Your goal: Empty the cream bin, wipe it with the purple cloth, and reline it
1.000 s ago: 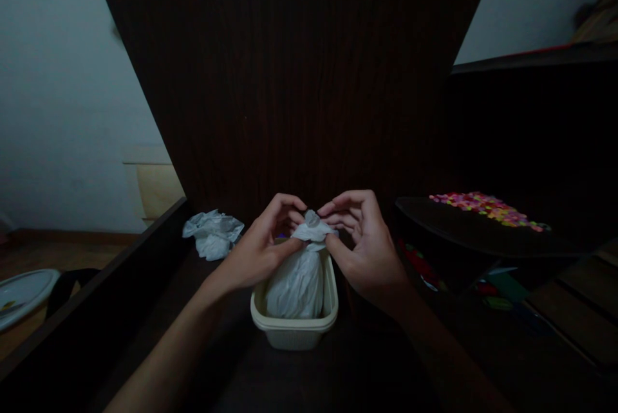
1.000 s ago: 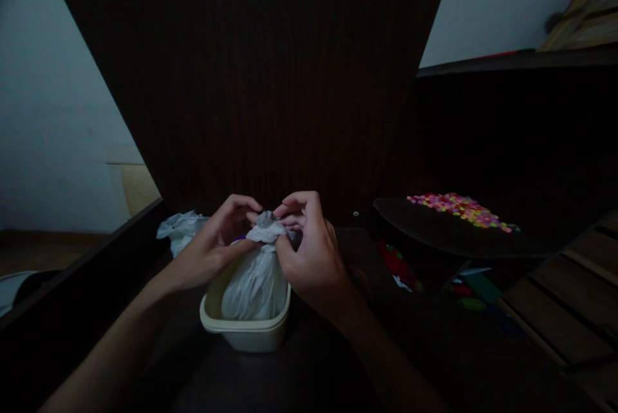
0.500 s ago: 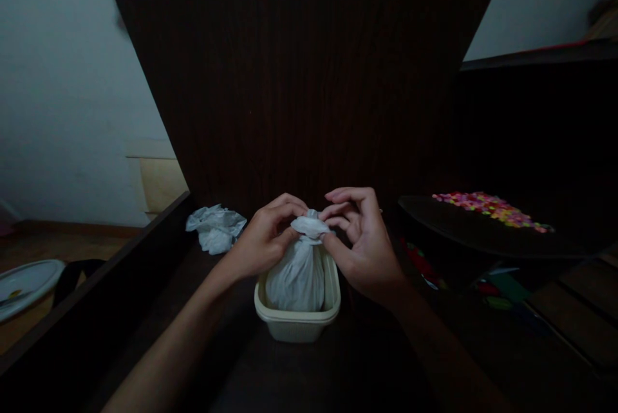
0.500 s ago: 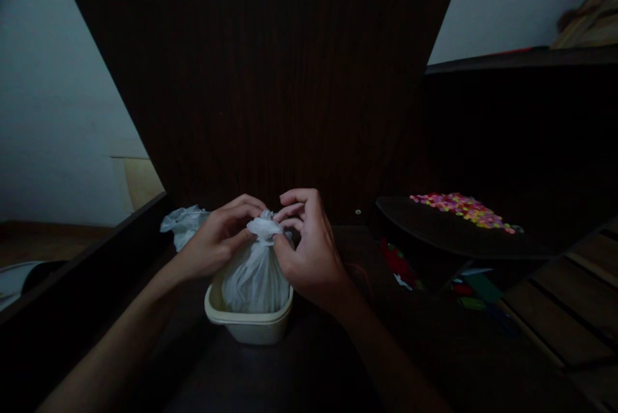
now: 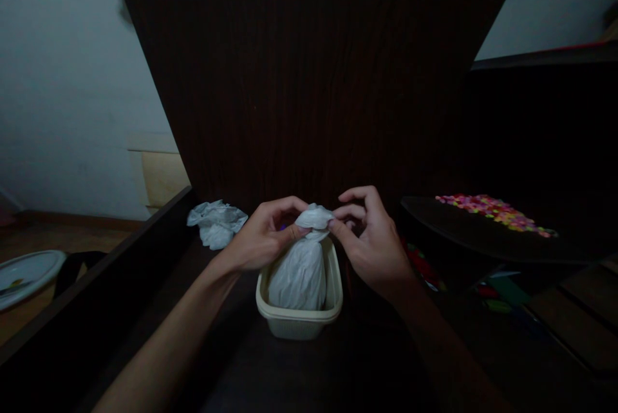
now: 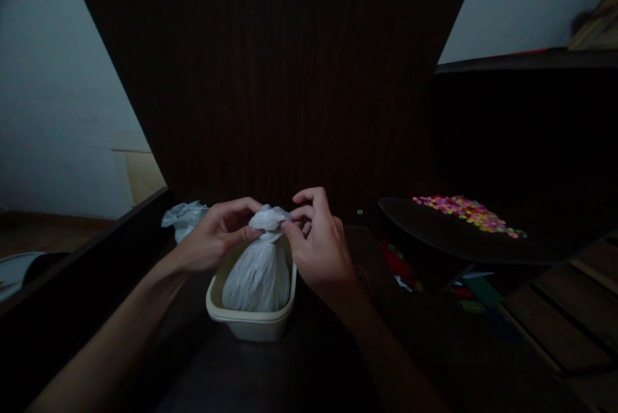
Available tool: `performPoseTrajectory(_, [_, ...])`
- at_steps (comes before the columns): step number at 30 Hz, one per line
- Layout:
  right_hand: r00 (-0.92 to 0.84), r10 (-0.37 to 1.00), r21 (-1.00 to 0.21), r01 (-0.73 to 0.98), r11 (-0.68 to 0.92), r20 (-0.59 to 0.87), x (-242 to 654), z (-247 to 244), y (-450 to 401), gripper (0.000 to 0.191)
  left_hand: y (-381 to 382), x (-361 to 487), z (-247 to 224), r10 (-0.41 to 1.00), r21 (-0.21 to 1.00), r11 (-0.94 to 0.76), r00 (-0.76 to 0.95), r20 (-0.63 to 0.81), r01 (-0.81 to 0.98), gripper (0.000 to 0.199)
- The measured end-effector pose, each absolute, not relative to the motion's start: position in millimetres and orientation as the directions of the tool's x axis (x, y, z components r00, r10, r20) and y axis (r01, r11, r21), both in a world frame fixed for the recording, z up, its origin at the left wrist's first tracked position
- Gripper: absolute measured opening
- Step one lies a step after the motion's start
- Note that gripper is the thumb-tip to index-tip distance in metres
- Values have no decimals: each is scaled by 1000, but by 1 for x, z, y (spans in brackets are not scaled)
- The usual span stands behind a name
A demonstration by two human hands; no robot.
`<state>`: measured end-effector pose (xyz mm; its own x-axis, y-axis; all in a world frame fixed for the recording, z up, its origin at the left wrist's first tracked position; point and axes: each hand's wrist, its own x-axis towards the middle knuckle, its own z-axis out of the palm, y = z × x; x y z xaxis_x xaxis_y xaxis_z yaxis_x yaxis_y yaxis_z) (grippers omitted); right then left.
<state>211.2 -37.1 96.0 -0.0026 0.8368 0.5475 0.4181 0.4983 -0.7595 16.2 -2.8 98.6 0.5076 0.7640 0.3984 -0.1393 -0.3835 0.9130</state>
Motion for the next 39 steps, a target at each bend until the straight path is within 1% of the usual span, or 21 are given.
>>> performPoseTrajectory(5, [10, 839, -806, 282, 520, 545, 208, 94, -37, 29, -1, 18, 94, 763, 905, -370, 487, 425, -211, 38])
performPoseTrajectory(9, [33, 841, -822, 236, 518, 540, 207, 94, -39, 27, -1, 20, 93, 767, 893, -395, 458, 450, -216, 36])
performPoseTrajectory(12, [25, 841, -823, 225, 522, 541, 206, 93, -40, 27, -2, 22, 93, 779, 880, -430, 408, 475, -203, 39])
performPoseTrajectory(16, [-8, 849, -829, 211, 518, 528, 206, 91, -38, 24, -3, 22, 93, 774, 890, -433, 447, 449, -145, 37])
performPoseTrajectory(18, [-16, 852, -832, 208, 514, 523, 206, 90, -37, 23, -3, 22, 94, 779, 888, -442, 436, 451, -128, 36])
performPoseTrajectory(24, [2, 842, -814, 259, 520, 539, 208, 87, -33, 26, -5, 26, 92, 793, 877, -456, 377, 478, -152, 39])
performPoseTrajectory(29, [-13, 843, -829, 176, 531, 538, 208, 88, -29, 26, -8, 28, 95, 792, 864, -474, 347, 502, -167, 32])
performPoseTrajectory(33, [-5, 836, -830, 112, 546, 549, 208, 90, -26, 27, -10, 28, 97, 792, 872, -455, 366, 489, -181, 31])
performPoseTrajectory(35, [-13, 840, -833, 122, 539, 542, 207, 91, -26, 24, -10, 28, 96, 791, 877, -441, 380, 480, -190, 30])
performPoseTrajectory(39, [-12, 850, -832, 198, 519, 527, 206, 91, -30, 14, -8, 28, 94, 772, 866, -441, 392, 500, -235, 31])
